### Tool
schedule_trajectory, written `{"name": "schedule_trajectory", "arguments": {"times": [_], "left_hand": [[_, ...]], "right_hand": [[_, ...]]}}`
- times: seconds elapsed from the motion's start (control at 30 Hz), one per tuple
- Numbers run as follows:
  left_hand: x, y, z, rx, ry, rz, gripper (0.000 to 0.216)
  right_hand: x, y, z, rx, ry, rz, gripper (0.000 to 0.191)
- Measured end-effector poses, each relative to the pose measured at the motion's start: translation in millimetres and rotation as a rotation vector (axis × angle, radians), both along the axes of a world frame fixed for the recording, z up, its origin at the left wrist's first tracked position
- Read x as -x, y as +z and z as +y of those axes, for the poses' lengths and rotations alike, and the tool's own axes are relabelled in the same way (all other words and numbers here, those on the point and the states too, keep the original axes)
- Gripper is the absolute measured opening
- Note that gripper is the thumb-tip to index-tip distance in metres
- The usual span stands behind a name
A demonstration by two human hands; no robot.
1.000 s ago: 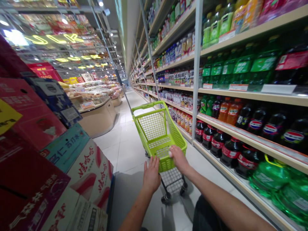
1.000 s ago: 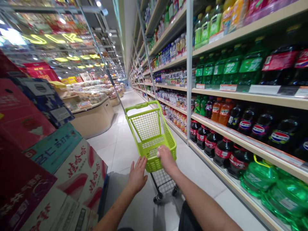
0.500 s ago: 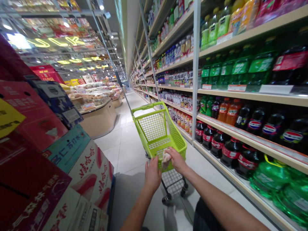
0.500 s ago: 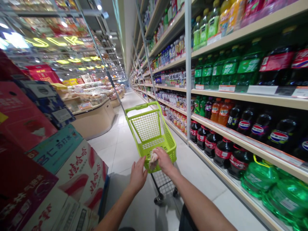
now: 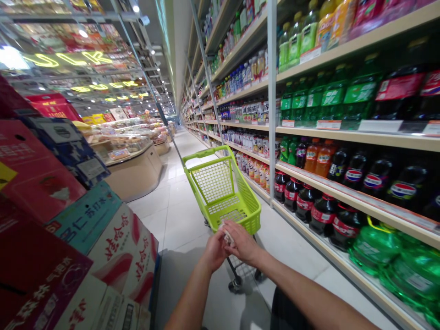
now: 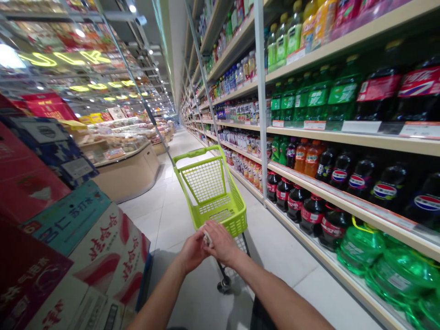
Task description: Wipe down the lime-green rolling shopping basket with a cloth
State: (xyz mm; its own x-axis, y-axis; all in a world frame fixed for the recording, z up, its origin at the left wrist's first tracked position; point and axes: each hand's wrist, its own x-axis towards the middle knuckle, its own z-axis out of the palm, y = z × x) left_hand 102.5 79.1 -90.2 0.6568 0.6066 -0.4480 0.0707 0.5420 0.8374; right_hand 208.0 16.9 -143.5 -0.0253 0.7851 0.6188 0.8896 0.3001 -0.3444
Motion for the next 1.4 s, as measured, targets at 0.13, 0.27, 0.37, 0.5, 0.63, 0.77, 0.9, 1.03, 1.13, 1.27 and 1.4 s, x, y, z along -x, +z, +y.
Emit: {"name": "schedule_trajectory", "arguments": {"times": [0.13,0.27,0.37,0.5,0.63,0.77,0.9,1.03,1.13,1.27,1.4], "left_hand": [[9.5,1.1,14.3,-0.524,-0.059,0.361,0.03],[16.4,-13.4,22.1,-1.118,-0.151,0.696,0.062],[20.4,-28.0,18.6,-1.442,-0.358,1.019,0.074],[20.1,-31.7,11.2,-1.506,-0.436,1.125,0.076],[16.6,-26.0,7.3,-1.503,-0.446,1.104,0.078],[17.3,-24.3,7.0,-1.516,-0.442,1.086,0.078],[20.6,-24.1,7.6,-1.511,-0.442,1.091,0.076],[19.0,-24.3,7.0,-1.509,-0.437,1.082,0.078],[17.5,-24.3,8.0,-1.532,-0.451,1.045,0.076],[24.5,-26.1,14.2,-1.569,-0.397,1.036,0.07],[34.7,-29.8,19.7,-1.561,-0.399,1.104,0.078]], "right_hand": [[-17.4,-5.7,20.6,-0.033,-0.169,-0.01,0.052],[-15.9,-17.0,35.0,0.057,-0.31,-0.131,0.042],[-29.1,-27.5,28.7,0.105,-0.222,-0.25,0.038],[-79.8,-32.0,8.3,0.09,-0.474,-0.157,0.039],[-74.8,-40.6,14.4,0.009,-0.542,-0.072,0.04],[-30.8,-49.8,34.4,-0.053,-0.314,-0.158,0.04],[-61.8,-43.3,20.0,-0.055,-0.359,-0.157,0.038],[-85.1,-41.5,8.4,-0.098,-0.546,-0.038,0.037],[-38.8,-49.8,24.6,-0.171,-0.367,-0.073,0.037],[9.3,-53.2,40.0,-0.166,-0.204,-0.092,0.041],[-34.0,-48.1,18.0,-0.148,-0.239,-0.116,0.041]]}}
